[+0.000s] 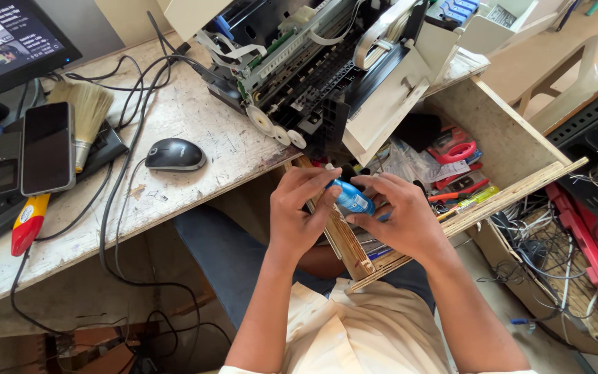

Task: The person works on a disassembled printer placed on a desk. They use a yellow screwdriver to adjust internal components and reach into a drawer to retrieve a small blue bottle, which they handle while continuing to work on the printer.

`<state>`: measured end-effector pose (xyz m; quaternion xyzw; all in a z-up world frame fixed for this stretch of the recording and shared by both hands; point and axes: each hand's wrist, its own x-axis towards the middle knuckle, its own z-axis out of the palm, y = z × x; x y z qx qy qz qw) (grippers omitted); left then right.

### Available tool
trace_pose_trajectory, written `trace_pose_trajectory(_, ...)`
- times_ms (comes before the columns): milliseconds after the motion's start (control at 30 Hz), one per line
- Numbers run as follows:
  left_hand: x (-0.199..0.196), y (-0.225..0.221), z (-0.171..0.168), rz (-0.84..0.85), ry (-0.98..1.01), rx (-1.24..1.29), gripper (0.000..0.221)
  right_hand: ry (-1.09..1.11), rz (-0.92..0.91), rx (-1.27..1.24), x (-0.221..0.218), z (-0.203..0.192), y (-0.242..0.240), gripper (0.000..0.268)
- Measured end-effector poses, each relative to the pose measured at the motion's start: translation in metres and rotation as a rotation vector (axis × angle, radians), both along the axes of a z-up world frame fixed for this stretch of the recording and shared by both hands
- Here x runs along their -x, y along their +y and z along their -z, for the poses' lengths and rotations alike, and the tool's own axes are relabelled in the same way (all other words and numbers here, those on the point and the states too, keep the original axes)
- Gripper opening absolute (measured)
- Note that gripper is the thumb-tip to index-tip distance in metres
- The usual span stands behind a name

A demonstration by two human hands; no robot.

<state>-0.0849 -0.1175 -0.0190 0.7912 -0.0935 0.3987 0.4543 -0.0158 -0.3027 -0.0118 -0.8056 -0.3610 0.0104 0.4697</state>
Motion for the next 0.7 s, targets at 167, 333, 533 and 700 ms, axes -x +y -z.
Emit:
trace_pose_trajectory(167,-0.012,-0.009,-0.004,-0.018,0.02,0.012,0.025,-0.01,0.095,0.06,-0.003,0.002,-0.001,0.048)
trace_pose_trajectory(333,-0.026,-0.017,0.0,0.009,0.108,0.076,0.018,-0.038,0.138,0.008,-0.009,0.001,-0.005,0.052)
trace_pose_trajectory(533,-0.039,-0.024,0.013,0.343,0.25,0.581,0.023,0.022,-0.006,-0.067,-0.021,0.0,-0.014,0.055)
trace_pose_trajectory(700,-0.043,-0.03,0.022,0.419,0.14,0.429,0.041,0.105,0.001,-0.144,-0.029,0.005,-0.015,0.041)
